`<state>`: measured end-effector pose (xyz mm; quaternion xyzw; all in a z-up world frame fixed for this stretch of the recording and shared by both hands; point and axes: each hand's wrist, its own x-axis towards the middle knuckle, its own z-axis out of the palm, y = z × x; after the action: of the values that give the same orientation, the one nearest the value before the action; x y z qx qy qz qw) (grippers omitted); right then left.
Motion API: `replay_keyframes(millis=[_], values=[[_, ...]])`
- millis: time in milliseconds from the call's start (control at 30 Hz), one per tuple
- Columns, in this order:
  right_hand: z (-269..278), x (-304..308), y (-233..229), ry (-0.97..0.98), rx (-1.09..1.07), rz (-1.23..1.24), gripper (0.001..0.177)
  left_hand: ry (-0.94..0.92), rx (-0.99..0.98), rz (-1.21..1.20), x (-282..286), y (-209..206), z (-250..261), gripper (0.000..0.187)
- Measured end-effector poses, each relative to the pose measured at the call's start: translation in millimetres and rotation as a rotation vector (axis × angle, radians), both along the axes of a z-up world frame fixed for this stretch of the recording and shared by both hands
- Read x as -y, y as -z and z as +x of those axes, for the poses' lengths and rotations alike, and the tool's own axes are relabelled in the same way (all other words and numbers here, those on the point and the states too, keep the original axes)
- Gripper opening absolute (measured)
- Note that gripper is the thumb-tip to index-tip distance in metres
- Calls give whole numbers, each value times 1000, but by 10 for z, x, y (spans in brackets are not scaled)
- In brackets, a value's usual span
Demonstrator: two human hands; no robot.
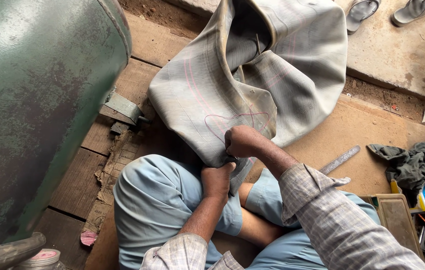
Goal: The person sits cross-legged on the ground and hand-stitches a dark rubber patch onto a large tire inner tube marked with pink chalk lines, using a needle and thread, repeatedly pulling stitches through the patch and tube.
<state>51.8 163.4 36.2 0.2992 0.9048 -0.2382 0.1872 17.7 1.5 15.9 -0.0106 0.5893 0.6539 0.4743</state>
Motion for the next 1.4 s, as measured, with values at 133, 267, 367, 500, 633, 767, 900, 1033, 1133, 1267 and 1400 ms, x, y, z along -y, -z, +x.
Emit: replay_keyframes(millis=[133,267,367,500,633,767,900,1033,1133,1267,1400], values=[[-15,55,-76,-20,12,39,11,-9,-9,7,-10,29,-2,37],[-22,83,-124,-29,83,101,11,-9,11,6,-5,9,-17,39],[3,53,-94,-40,71,110,15,0,42,2,-9,13,-11,41],[17,-6,9,-76,19,95,19,21,50,-41,1,-44,-37,40],[52,48,-172,-111,100,95,17,12,50,-17,-12,-50,-46,42],[245,88,-311,-11,20,19,16,15,43,18,-7,81,-52,38],[560,89,-301,201,-514,59,24,9,64,49,-17,198,-46,31],[698,288,-391,304,-198,77,22,41,89,19,-37,230,-39,28],[666,458,-340,166,-131,128,28,44,95,20,-13,290,-42,27],[601,520,-194,66,-174,217,23,89,80,-23,-20,275,-62,24],[623,586,-27,60,-348,282,22,48,82,-3,-15,517,-57,20]])
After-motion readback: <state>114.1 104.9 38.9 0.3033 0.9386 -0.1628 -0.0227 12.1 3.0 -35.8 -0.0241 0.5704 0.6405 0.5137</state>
